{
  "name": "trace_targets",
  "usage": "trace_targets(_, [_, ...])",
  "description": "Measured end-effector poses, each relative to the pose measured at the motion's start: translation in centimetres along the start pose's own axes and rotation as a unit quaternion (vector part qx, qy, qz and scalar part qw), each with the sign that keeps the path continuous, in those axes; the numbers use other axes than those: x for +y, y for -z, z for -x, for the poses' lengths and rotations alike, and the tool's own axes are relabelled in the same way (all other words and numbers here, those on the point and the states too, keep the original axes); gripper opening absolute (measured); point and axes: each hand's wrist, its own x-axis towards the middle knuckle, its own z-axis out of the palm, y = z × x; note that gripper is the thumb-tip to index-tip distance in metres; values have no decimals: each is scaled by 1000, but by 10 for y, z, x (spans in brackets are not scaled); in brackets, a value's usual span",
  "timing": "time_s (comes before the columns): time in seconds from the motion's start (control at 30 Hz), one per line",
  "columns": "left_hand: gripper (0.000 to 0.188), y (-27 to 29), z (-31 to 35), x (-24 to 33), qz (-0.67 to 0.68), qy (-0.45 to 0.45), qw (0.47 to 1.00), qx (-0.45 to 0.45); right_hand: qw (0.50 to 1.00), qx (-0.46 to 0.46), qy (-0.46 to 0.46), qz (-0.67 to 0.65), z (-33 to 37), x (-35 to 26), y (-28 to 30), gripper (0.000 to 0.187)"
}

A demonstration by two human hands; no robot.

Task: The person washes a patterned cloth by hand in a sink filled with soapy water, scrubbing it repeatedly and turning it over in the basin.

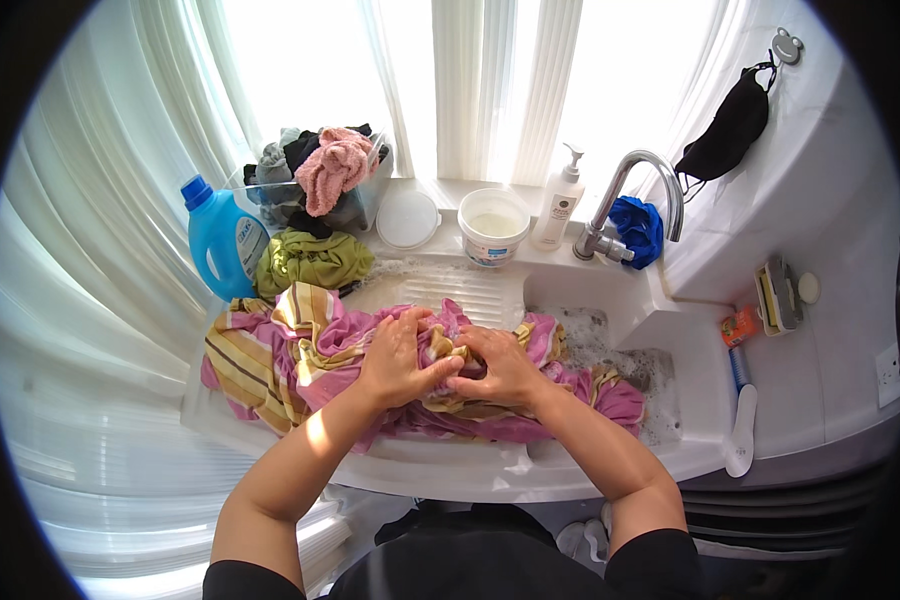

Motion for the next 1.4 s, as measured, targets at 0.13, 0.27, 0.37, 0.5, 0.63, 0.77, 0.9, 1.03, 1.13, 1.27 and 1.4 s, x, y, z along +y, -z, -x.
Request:
trace_targets(0.13, [61, -13, 37, 13, -121, -151, 981, -12, 962, 207, 110, 140, 40, -17, -41, 47])
trace_targets(0.27, [29, -55, -23, -43, -116, 26, 993, 24, 983, 150, -103, 3, -31, 33, -46, 46])
trace_targets(0.37, [51, -70, -77, -79, -153, 114, 978, 78, 957, 175, -202, 110, -71, 74, -49, 61])
trace_targets(0.5, [88, -42, -90, -53, -93, 248, 926, -268, 955, -100, -273, -54, -68, 66, -21, 54])
trace_targets(0.63, [80, -20, -6, -18, -104, -142, 980, -94, 990, 6, 76, 117, 17, 7, -5, 91])
trace_targets(0.77, [67, -29, 29, -6, -109, -207, 972, -24, 969, 116, 113, 185, 56, 3, -51, 88])
trace_targets(0.9, [51, -74, -34, -69, -135, -35, 990, -37, 988, -16, -152, 27, -22, 29, -29, 72])
trace_targets(1.03, [49, -77, -84, -74, -182, 143, 968, 92, 974, 84, -208, -38, -55, 69, -34, 72])
trace_targets(1.13, [62, -56, -76, -51, -233, 173, 941, -174, 986, 99, -129, -37, -36, 66, -43, 77])
trace_targets(1.27, [84, -18, 6, 7, -171, -88, 980, -57, 992, 61, 73, 78, 40, -9, -6, 72])
trace_targets(1.4, [56, -36, 70, 10, -53, -242, 969, 10, 971, 73, 191, 125, 82, -16, -47, 55])
